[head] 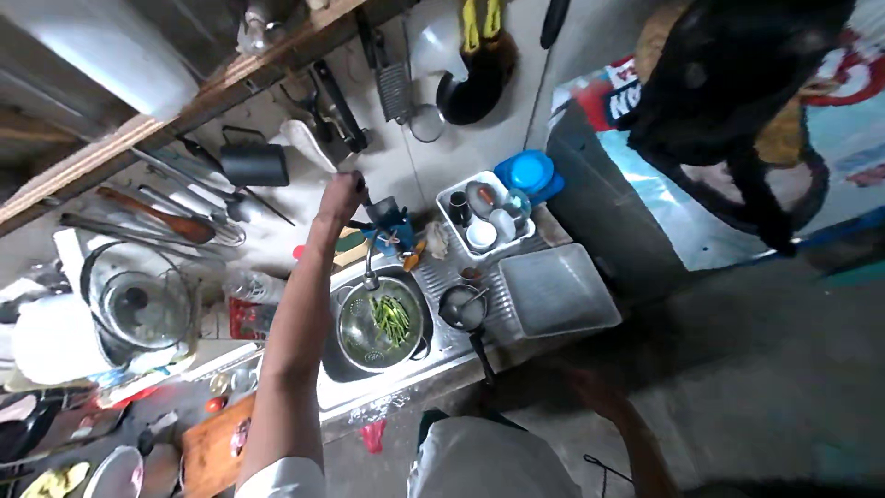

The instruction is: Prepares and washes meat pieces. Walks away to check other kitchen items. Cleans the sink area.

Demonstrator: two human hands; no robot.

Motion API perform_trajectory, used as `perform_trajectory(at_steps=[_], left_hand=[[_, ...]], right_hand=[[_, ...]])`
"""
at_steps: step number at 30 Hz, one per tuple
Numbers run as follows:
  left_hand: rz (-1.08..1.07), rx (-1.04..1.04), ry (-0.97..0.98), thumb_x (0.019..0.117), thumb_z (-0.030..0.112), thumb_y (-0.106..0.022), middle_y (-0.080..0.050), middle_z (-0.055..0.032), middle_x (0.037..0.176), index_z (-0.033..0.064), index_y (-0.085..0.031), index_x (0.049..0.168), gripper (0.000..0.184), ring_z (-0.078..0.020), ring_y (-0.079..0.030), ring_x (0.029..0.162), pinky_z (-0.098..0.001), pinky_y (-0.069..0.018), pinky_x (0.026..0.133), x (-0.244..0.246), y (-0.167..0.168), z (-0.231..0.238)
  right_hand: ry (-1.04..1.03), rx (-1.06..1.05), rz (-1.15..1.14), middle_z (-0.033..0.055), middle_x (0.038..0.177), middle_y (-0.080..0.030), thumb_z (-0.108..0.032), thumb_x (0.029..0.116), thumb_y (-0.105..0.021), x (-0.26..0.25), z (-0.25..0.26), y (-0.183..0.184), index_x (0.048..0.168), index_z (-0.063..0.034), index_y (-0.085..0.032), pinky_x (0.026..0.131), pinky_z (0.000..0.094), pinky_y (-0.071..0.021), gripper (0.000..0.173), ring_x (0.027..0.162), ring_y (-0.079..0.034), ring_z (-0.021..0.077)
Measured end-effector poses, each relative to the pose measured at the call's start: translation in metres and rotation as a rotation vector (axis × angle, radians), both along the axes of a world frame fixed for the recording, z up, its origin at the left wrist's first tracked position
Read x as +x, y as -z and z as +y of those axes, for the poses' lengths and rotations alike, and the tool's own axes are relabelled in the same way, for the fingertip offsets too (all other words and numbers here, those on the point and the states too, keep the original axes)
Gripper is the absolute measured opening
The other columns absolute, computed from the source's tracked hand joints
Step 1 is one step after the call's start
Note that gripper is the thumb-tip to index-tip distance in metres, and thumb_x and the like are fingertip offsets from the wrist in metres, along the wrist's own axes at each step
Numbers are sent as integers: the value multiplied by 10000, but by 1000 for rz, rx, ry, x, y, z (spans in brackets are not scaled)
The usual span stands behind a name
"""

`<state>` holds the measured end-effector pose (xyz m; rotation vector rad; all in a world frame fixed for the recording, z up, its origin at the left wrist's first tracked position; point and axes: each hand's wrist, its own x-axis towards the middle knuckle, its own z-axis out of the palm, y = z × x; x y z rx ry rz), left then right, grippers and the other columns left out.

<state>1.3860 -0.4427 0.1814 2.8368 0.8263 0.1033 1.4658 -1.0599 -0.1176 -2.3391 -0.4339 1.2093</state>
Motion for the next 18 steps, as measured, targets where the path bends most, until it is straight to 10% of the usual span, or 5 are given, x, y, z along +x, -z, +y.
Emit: perform_trajectory(at_steps=[10, 12, 15, 18], left_hand=[[-629, 70, -117, 1004, 274, -643, -721, -82, 933, 41, -690, 1138, 273, -154, -693, 788, -372, -592, 747, -136, -97, -88], [-859, -144, -276, 998, 201, -665, -719, -86, 934, 27, -674, 1161, 239, -146, -694, 734, -336, -616, 667, -192, -77, -151], [-1163, -667, -579, 1014, 170, -642, -697, -114, 946, 56, -647, 1208, 225, -202, -672, 695, -371, -614, 616, -268, 7, -252], [-1364, -1041, -786, 996, 124, -654, -706, -147, 937, -63, -647, 1174, 258, -194, -692, 760, -362, -617, 712, -340, 89, -326]], right_hand=[[-192, 741, 23, 82, 1217, -716, -272, 1042, -597, -67, 170, -153, 1370, -61, -608, 988, 355, -587, 391, 1106, -701, 166], [-120, 987, 274, 156, 1260, -699, -323, 1072, -513, -115, 208, -171, 1457, 37, -474, 1012, 439, -576, 529, 1161, -687, 274], [10, 1082, 649, 187, 1455, -575, -769, 930, -469, -209, 251, -185, 1585, -11, -189, 1087, 533, -507, 1039, 1324, -586, 344], [105, 1084, 724, 109, 1364, -654, -756, 980, -310, -313, 258, -184, 1546, -99, -260, 890, 413, -597, 869, 1159, -682, 258]])
